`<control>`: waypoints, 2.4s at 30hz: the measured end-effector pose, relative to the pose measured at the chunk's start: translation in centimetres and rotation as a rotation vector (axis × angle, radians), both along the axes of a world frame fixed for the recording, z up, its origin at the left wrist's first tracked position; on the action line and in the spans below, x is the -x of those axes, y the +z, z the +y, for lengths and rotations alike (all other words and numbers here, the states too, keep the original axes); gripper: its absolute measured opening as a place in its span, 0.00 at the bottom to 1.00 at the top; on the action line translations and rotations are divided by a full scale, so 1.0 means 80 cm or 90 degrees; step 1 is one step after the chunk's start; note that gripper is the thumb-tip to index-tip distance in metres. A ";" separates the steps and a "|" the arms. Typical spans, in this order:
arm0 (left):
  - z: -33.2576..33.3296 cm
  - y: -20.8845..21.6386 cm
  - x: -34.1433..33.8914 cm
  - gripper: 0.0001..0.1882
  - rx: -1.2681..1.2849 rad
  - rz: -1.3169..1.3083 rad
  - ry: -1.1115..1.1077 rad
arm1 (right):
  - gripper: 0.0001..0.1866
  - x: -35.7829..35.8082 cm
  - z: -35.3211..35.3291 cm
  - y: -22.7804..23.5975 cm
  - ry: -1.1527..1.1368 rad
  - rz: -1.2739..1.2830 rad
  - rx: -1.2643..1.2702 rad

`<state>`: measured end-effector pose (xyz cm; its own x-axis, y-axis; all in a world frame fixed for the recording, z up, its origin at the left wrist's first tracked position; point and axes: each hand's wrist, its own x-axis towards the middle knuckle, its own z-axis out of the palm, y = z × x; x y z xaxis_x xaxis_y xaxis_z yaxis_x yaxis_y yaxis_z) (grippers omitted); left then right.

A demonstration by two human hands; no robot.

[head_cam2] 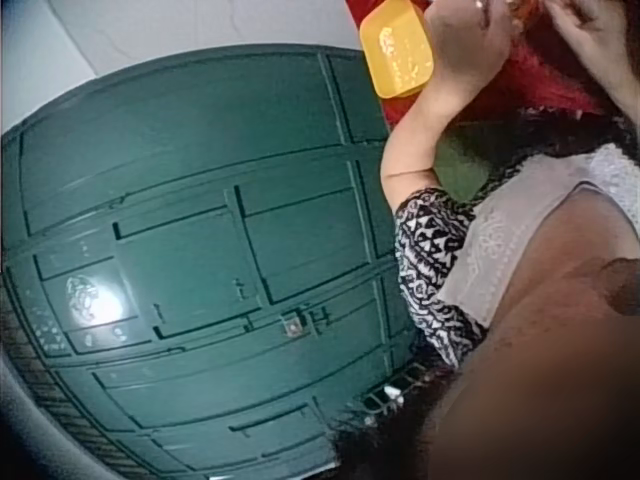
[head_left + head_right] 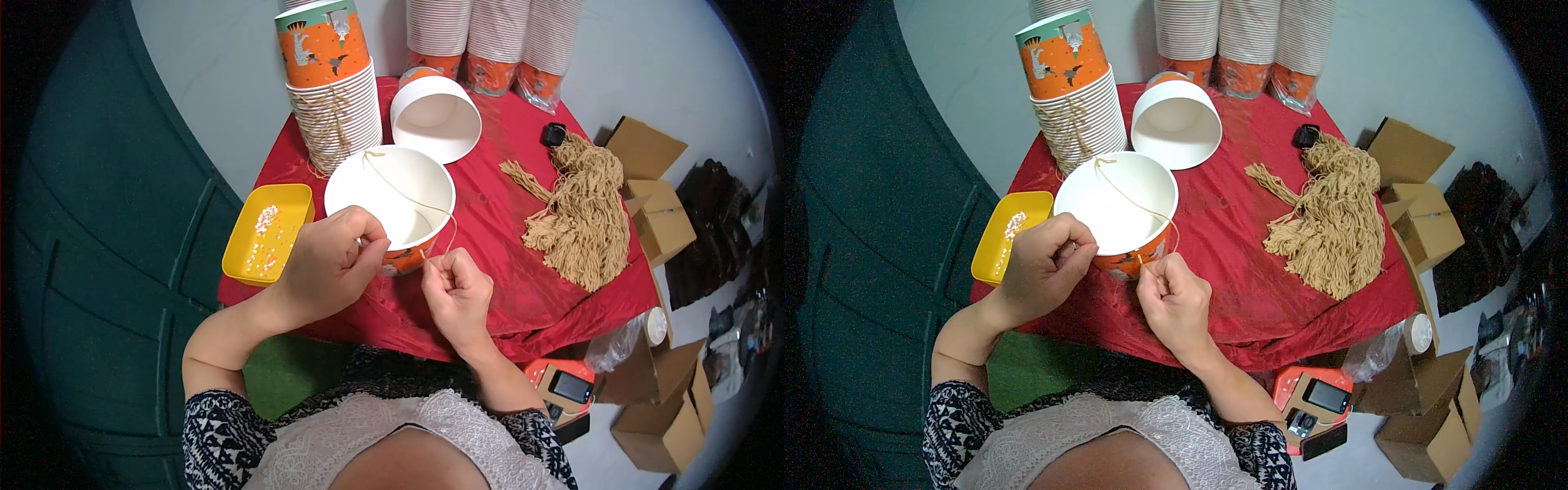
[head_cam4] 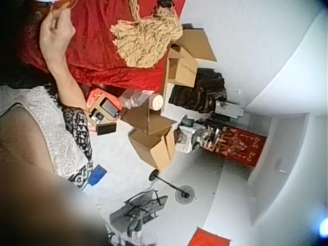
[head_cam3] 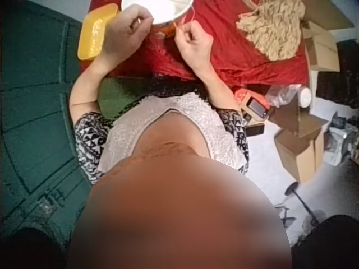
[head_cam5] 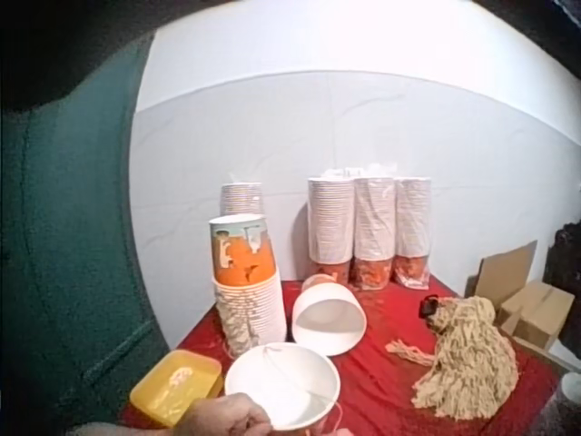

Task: Assembling toy components by threading string through paper cups.

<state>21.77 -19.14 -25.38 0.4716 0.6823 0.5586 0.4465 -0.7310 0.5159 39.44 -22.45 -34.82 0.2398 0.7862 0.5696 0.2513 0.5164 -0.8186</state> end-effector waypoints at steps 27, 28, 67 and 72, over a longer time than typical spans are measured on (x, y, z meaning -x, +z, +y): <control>0.092 0.006 -0.019 0.14 0.086 0.276 -0.236 | 0.08 0.005 0.021 0.001 -0.034 -0.057 -0.007; 0.095 0.007 -0.022 0.14 0.125 0.293 -0.258 | 0.08 0.005 0.021 0.001 -0.034 -0.058 -0.006; 0.040 -0.015 -0.039 0.08 0.087 0.197 0.013 | 0.11 -0.083 0.097 0.035 0.095 -0.593 -0.320; 0.068 -0.050 -0.045 0.08 0.080 0.217 0.054 | 0.05 -0.080 0.120 0.000 0.005 -0.640 -0.414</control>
<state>25.36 -13.67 -29.37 0.5558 0.7796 0.2887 0.6642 -0.6252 0.4098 45.84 -12.87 -34.78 -0.5445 0.2804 0.7905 0.6239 0.7654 0.1582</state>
